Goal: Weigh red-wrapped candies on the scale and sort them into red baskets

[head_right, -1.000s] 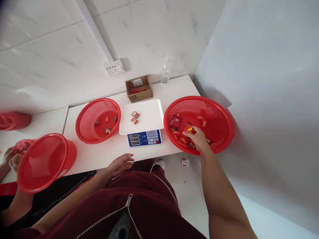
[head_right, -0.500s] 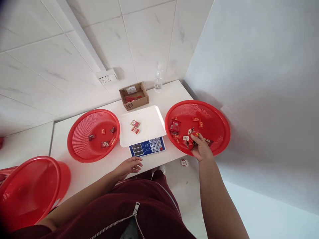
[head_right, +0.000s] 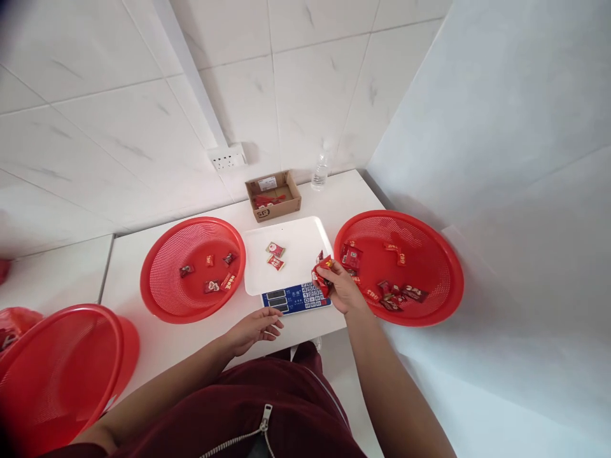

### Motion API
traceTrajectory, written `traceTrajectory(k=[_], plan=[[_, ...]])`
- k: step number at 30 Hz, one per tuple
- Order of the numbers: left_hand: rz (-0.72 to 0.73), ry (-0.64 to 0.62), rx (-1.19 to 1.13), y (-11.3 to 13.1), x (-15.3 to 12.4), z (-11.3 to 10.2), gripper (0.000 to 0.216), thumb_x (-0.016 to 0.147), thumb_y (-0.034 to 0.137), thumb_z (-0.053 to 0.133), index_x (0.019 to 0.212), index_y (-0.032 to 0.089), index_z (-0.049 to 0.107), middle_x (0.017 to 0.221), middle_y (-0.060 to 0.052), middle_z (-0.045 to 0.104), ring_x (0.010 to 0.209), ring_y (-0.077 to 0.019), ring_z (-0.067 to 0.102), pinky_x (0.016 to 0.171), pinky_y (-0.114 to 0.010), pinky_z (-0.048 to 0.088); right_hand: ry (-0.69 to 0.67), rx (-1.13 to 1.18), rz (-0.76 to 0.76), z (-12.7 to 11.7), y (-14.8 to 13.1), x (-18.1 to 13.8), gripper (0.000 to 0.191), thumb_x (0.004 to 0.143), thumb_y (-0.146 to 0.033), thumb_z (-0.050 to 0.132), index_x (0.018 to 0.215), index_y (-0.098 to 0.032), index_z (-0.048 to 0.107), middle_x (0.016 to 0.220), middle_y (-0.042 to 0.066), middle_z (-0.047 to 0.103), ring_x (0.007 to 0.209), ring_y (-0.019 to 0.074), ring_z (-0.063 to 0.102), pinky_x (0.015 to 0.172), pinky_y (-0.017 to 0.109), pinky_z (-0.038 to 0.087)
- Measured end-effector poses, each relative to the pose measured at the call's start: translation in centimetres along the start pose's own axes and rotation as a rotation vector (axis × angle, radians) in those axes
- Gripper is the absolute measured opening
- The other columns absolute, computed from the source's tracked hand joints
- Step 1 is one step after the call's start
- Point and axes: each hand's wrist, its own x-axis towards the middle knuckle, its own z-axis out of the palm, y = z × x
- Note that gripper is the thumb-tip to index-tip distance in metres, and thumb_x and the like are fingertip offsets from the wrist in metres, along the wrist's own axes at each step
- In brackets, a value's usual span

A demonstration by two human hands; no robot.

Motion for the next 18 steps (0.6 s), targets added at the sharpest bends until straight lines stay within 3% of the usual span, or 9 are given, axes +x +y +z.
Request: traceTrajectory(k=[5,8,13,18], plan=[[0.021,0.064,-0.083,-0.6,-0.7,-2.1,0.032,0.070,0.038,0.069,0.092,0.017,0.056,0.084,-0.003,0.062,0.069,-0.0117,0.057,0.070,-0.028,0.042,-0.018,-0.005,0.037,2.2,1.0,1.8,0.033,0.052,-0.027,0.083,0.076,-0.024,0.060,0.070,-0.008,0.061,0.063,0.0080,0.059,0.058,0.022,0.054],[0.019,0.148,-0.253,-0.6,-0.9,-3.5,0.030,0.076,0.038,0.064,0.097,0.019,0.053,0.083,-0.003,0.063,0.068,-0.0117,0.059,0.068,-0.026,0.044,-0.013,0.029,0.027,2.8,1.2,2.4,0.034,0.053,-0.028,0.083,0.079,-0.025,0.061,0.071,-0.008,0.063,0.062,0.0077,0.060,0.058,0.021,0.054],[0.051,0.355,-0.664,0.3,-1.2,-5.3,0.017,0.083,0.031,0.056,0.097,0.021,0.052,0.082,-0.002,0.063,0.061,-0.0095,0.059,0.063,-0.022,0.046,0.033,0.116,0.050,3.1,1.4,2.7,0.039,0.054,-0.026,0.082,0.088,-0.026,0.064,0.075,-0.007,0.066,0.064,0.0090,0.062,0.057,0.021,0.056],[0.155,0.580,-0.841,0.9,-2.0,-7.8,0.005,0.085,0.021,0.050,0.080,0.019,0.051,0.079,-0.002,0.063,0.058,-0.0084,0.058,0.059,-0.021,0.048,0.069,0.182,0.081,2.7,1.5,2.8,0.030,0.062,-0.025,0.078,0.088,-0.026,0.064,0.071,-0.008,0.066,0.062,0.0076,0.062,0.058,0.021,0.057]])
